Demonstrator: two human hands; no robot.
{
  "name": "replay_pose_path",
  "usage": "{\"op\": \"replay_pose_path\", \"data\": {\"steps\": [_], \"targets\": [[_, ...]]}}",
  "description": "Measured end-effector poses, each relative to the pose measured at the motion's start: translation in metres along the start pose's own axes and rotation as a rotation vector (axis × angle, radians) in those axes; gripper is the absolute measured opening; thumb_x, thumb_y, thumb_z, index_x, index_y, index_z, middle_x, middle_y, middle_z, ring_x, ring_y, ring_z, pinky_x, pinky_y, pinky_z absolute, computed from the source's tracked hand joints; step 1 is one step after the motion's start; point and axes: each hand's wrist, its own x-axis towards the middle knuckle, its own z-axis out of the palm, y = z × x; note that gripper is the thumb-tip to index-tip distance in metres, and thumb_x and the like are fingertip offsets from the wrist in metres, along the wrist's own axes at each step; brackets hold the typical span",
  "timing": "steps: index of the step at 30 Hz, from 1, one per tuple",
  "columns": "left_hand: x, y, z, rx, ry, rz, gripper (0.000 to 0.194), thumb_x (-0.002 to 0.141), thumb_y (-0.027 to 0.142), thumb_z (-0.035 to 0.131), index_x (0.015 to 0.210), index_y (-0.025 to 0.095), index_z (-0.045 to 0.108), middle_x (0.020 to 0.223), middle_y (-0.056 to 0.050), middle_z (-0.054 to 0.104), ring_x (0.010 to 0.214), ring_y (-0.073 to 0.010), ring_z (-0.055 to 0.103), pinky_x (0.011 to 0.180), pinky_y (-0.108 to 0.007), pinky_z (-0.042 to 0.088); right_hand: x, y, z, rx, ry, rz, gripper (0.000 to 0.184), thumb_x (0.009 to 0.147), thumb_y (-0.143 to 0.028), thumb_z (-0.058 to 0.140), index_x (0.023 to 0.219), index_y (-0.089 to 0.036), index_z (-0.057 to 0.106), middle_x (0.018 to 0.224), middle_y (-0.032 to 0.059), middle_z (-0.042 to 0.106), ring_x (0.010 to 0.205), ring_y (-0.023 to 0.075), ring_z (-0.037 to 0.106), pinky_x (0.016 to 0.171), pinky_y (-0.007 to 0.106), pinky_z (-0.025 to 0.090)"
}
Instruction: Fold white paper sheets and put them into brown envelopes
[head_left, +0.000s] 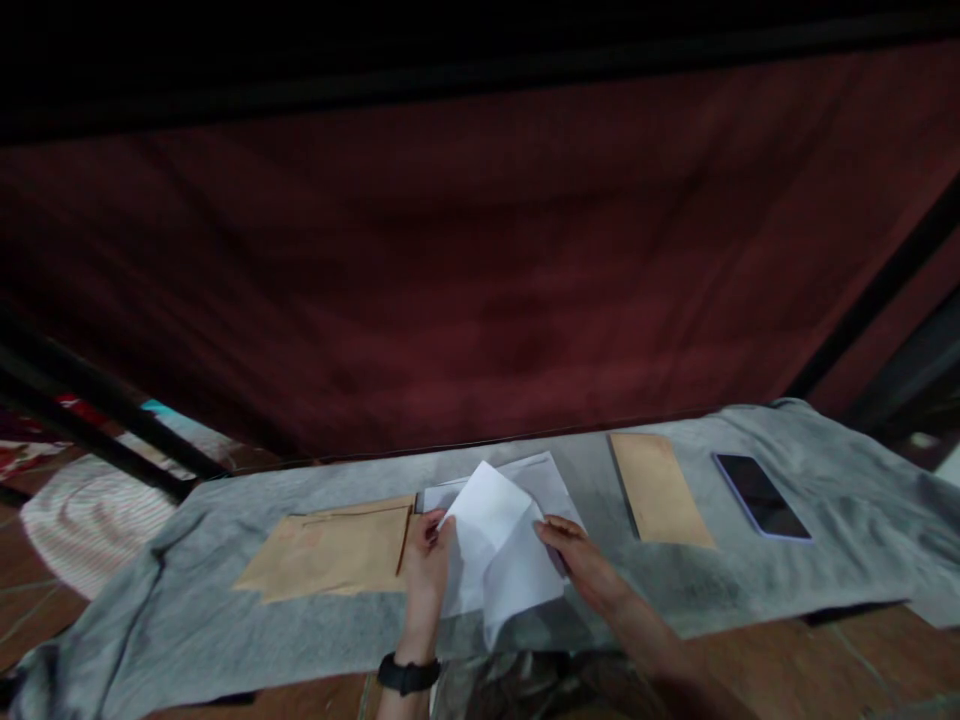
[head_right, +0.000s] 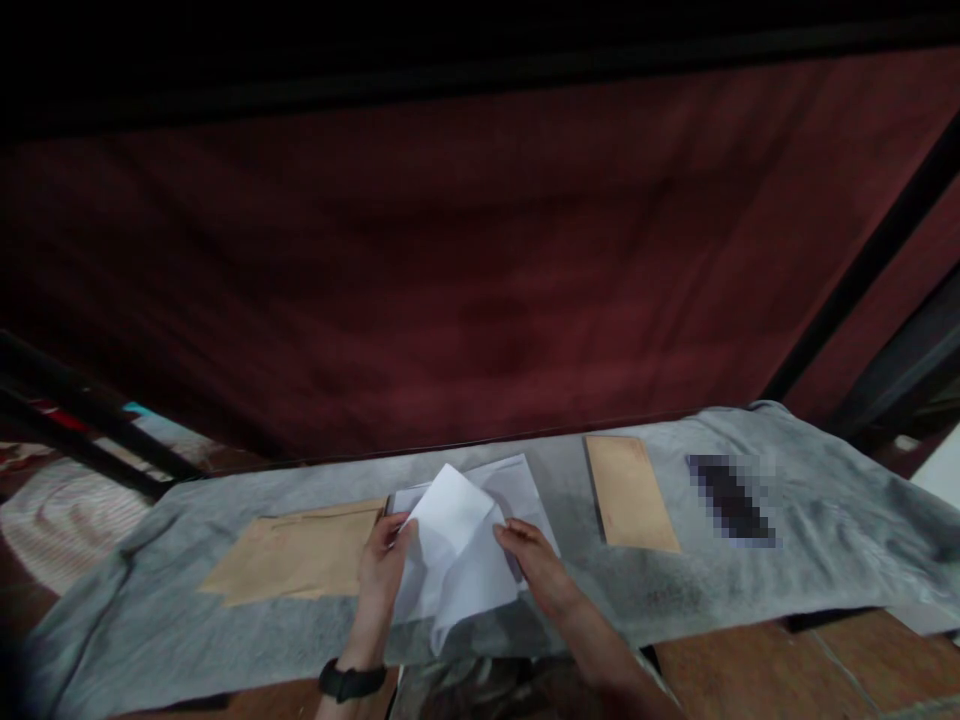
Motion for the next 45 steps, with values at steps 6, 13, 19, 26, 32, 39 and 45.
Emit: {"op": "replay_pose_path", "data": {"steps": [6,13,19,26,32,39,45], "targets": [[-0.033,0.015,0.027,0.215,-0.020,0.131,0.041,0.060,0.035,0.090,0.090,0.023,0.065,0.099,-0.004,0.062,0.114,-0.0290,0.056,0.101,-0.040,0.044,0.003,-0.005,0.006,-0.085,-0.089,-0.036,0.043,0.065,-0.057,0.084,0.084,-0.021,0.069,0.077,-0.0007,0.069,0.072,0.0194,0.060,0.067,0.030,0.047],[-0.075,0.008,0.070,-0.002,-0.246,-0.165,0.049,0.063,0.051,0.085,0.092,0.021,0.060,0.073,0.003,0.062,0.069,-0.0169,0.061,0.064,-0.026,0.047,0.006,0.003,0.022,-0.337,-0.038,-0.223,0.046,0.066,-0.056,0.083,0.065,-0.022,0.052,0.064,-0.0055,0.051,0.065,0.0128,0.047,0.058,0.023,0.038],[-0.048,-0.001,0.051,0.178,-0.268,-0.100,0.041,0.064,0.053,0.076,0.078,0.017,0.064,0.055,0.005,0.055,0.051,-0.0129,0.050,0.050,-0.023,0.037,0.008,0.004,0.007,-0.276,-0.165,-0.136,0.045,0.076,-0.065,0.072,0.080,-0.022,0.058,0.067,-0.0051,0.052,0.060,0.0119,0.045,0.055,0.023,0.038],[-0.001,-0.002,0.004,0.342,-0.037,0.004,0.031,0.065,0.037,0.071,0.087,0.016,0.065,0.073,-0.002,0.063,0.068,-0.0213,0.062,0.064,-0.033,0.051,0.032,0.008,-0.041,-0.594,0.275,-0.209,0.038,0.085,-0.061,0.053,0.074,-0.025,0.054,0.060,-0.0032,0.052,0.059,0.0180,0.052,0.056,0.030,0.043],[-0.034,0.011,0.008,0.866,0.055,0.666,0.044,0.089,0.019,0.051,0.133,0.020,0.057,0.148,-0.016,0.050,0.147,-0.0336,0.034,0.120,-0.059,0.024,0.036,0.030,-0.071,-0.931,0.426,-0.410,0.031,0.084,-0.036,0.054,0.109,-0.021,0.062,0.104,0.0123,0.066,0.098,0.0303,0.063,0.087,0.044,0.051],[-0.063,-0.051,0.038,1.296,-0.537,0.702,0.054,0.093,0.036,0.057,0.146,0.024,0.052,0.157,-0.015,0.044,0.148,-0.0379,0.034,0.117,-0.066,0.025,0.026,0.031,-0.133,-1.650,0.630,-0.538,0.060,0.096,-0.033,0.041,0.152,-0.010,0.033,0.151,0.0261,0.044,0.139,0.0408,0.040,0.108,0.060,0.035],[-0.046,-0.074,0.024,1.356,-0.627,0.667,0.053,0.096,0.037,0.054,0.148,0.024,0.050,0.157,-0.015,0.043,0.146,-0.0358,0.038,0.116,-0.062,0.031,0.001,0.019,-0.193,-1.897,0.590,-0.371,0.059,0.095,-0.044,0.049,0.139,-0.005,0.050,0.143,0.0319,0.052,0.132,0.0421,0.050,0.105,0.055,0.039]]}}
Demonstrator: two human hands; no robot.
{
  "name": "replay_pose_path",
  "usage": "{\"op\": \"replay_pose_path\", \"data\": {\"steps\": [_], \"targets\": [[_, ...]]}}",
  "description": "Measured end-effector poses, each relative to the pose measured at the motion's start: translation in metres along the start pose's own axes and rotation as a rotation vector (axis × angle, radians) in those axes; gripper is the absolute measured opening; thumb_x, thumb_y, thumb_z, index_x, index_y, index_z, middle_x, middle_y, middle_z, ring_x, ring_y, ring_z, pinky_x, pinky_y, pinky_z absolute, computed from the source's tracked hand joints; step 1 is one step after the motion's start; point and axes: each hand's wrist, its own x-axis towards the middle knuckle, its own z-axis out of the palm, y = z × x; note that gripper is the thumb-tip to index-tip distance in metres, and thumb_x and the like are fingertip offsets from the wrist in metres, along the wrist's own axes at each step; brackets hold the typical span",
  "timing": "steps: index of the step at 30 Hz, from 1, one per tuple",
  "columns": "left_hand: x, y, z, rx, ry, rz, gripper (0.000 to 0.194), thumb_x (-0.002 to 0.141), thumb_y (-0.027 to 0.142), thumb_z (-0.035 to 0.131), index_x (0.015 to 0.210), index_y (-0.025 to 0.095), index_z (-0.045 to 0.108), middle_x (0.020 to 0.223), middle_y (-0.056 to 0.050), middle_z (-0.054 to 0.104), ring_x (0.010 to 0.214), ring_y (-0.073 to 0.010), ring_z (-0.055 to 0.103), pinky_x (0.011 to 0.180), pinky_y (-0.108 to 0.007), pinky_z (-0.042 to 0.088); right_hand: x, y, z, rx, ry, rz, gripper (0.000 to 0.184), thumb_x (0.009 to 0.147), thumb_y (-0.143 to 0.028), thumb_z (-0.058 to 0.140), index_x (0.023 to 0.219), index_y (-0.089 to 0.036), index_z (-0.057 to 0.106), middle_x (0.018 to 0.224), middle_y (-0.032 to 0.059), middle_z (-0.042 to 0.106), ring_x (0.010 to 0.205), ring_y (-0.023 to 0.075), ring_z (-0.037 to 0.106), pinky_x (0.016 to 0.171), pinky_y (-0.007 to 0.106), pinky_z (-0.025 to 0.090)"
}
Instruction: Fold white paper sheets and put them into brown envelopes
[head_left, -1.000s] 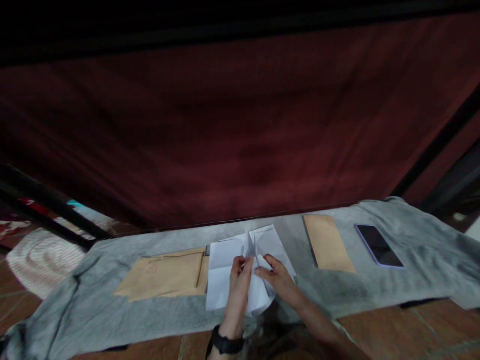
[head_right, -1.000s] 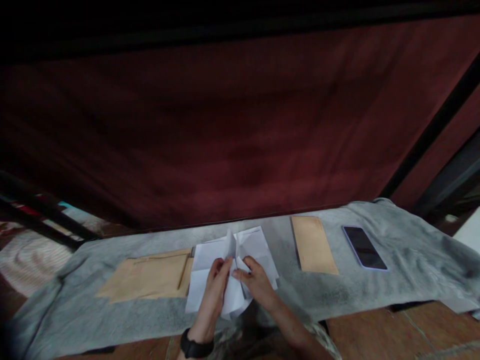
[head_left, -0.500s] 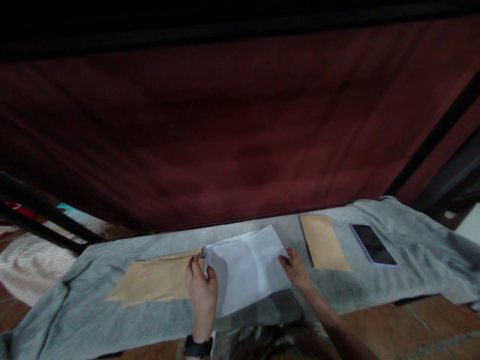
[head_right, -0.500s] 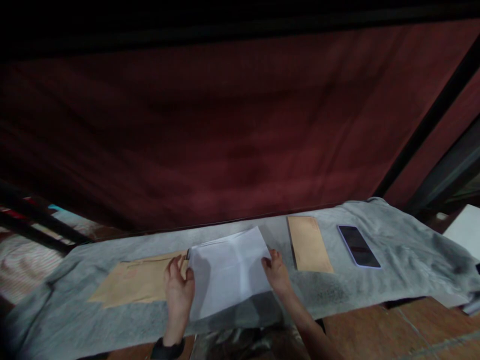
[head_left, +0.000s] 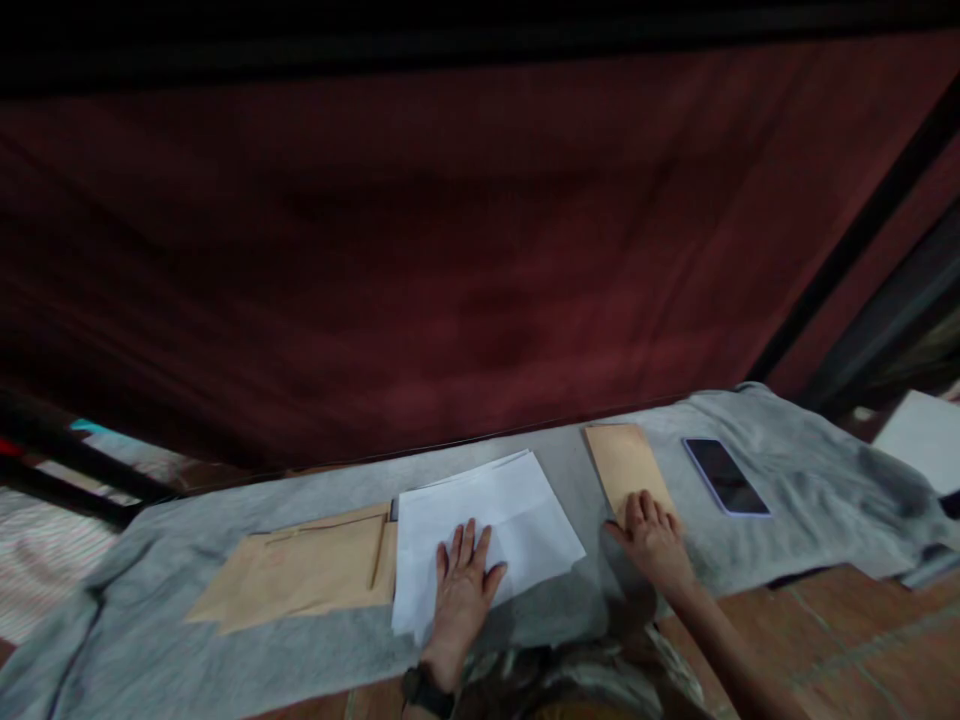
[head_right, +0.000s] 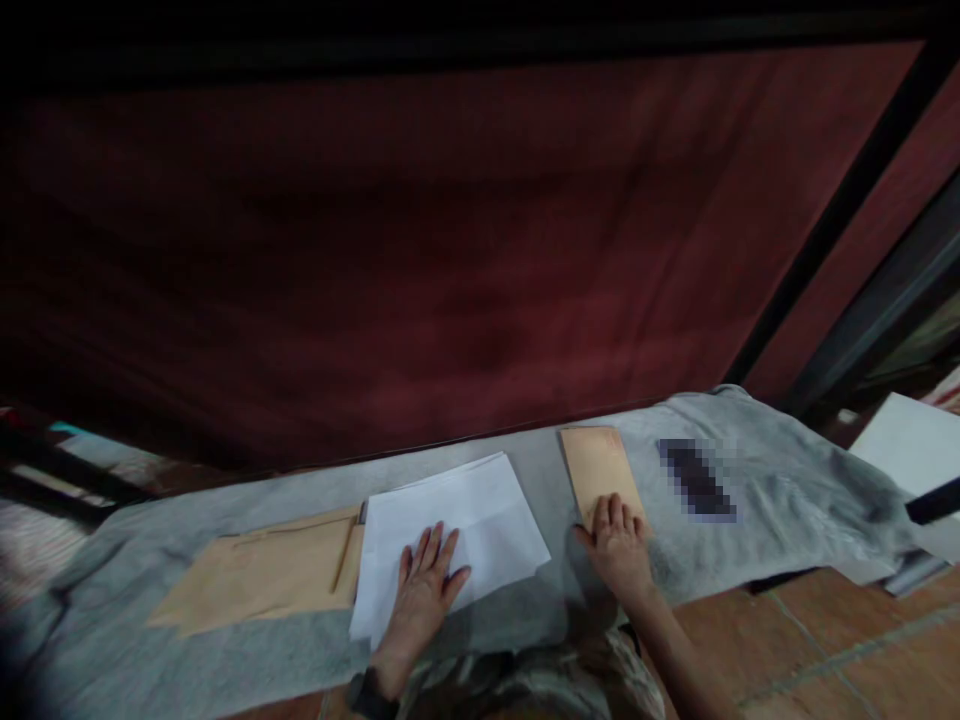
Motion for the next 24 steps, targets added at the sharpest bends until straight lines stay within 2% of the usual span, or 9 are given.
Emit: {"op": "replay_pose_path", "data": {"steps": [4,8,11,14,16,18,21,23,24], "targets": [[0.003,-0.001,-0.001,-0.024,0.059,0.020,0.050,0.095,0.032,0.055,0.144,0.021,0.055,0.155,-0.017,0.046,0.144,-0.0367,0.041,0.115,-0.062,0.033,0.000,0.006,-0.016,0.053,-0.101,-0.116,0.038,0.095,-0.029,0.045,0.122,-0.011,0.063,0.129,0.0266,0.064,0.115,0.0346,0.064,0.097,0.045,0.048],[0.006,0.004,-0.005,-0.181,0.203,0.031,0.044,0.096,0.029,0.052,0.138,0.019,0.060,0.153,-0.017,0.048,0.144,-0.0347,0.041,0.115,-0.061,0.035,-0.001,0.010,-0.034,0.142,-0.165,-0.124,0.034,0.097,-0.027,0.037,0.106,-0.017,0.068,0.091,0.0179,0.075,0.084,0.0273,0.072,0.080,0.035,0.053],[0.007,0.015,-0.012,-0.447,0.213,-0.006,0.043,0.093,0.032,0.055,0.134,0.021,0.063,0.153,-0.014,0.050,0.144,-0.0323,0.043,0.116,-0.057,0.037,0.002,0.013,-0.047,0.170,-0.177,-0.068,0.035,0.100,-0.033,0.036,0.099,-0.018,0.068,0.076,0.0146,0.073,0.074,0.0270,0.071,0.071,0.033,0.052],[0.008,0.033,-0.020,-0.854,0.140,-0.143,0.047,0.089,0.040,0.063,0.132,0.022,0.064,0.151,-0.012,0.052,0.142,-0.0298,0.045,0.119,-0.051,0.035,0.015,0.005,-0.071,0.271,-0.148,-0.011,0.038,0.102,-0.033,0.030,0.099,-0.020,0.066,0.086,0.0131,0.074,0.073,0.0233,0.070,0.068,0.030,0.049],[0.009,0.048,-0.026,-1.206,0.096,-0.311,0.054,0.085,0.044,0.070,0.134,0.023,0.062,0.150,-0.014,0.054,0.142,-0.0303,0.045,0.120,-0.050,0.034,0.028,-0.008,-0.093,0.538,-0.044,0.084,0.040,0.102,-0.041,0.031,0.101,-0.022,0.067,0.097,0.0119,0.073,0.079,0.0225,0.069,0.070,0.031,0.049],[0.011,0.062,-0.034,-1.568,0.050,-0.484,0.063,0.080,0.047,0.076,0.136,0.023,0.059,0.148,-0.016,0.054,0.141,-0.0317,0.047,0.118,-0.051,0.036,0.038,-0.028,-0.116,0.909,0.002,0.091,0.042,0.098,-0.053,0.039,0.099,-0.022,0.068,0.096,0.0109,0.072,0.086,0.0244,0.066,0.075,0.032,0.050],[0.012,0.078,-0.050,-1.982,-0.029,-0.586,0.066,0.079,0.048,0.079,0.136,0.023,0.058,0.144,-0.017,0.059,0.135,-0.0330,0.053,0.111,-0.053,0.045,0.042,-0.065,-0.134,1.416,-0.220,0.146,0.047,0.087,-0.065,0.056,0.095,-0.021,0.069,0.080,0.0044,0.069,0.075,0.0216,0.061,0.066,0.031,0.047],[0.013,0.086,-0.062,-2.145,-0.066,-0.585,0.060,0.079,0.044,0.080,0.130,0.020,0.061,0.137,-0.016,0.064,0.129,-0.0333,0.059,0.106,-0.050,0.051,0.036,-0.089,-0.131,1.600,-0.387,0.199,0.048,0.078,-0.066,0.067,0.090,-0.020,0.069,0.073,0.0014,0.066,0.068,0.0191,0.058,0.062,0.029,0.045],[0.012,0.089,-0.067,-2.195,-0.062,-0.600,0.055,0.079,0.041,0.081,0.127,0.019,0.063,0.133,-0.015,0.067,0.126,-0.0327,0.062,0.104,-0.048,0.053,0.032,-0.101,-0.125,1.647,-0.419,0.240,0.047,0.073,-0.064,0.073,0.090,-0.021,0.069,0.070,-0.0003,0.065,0.066,0.0181,0.057,0.061,0.029,0.045]]}}
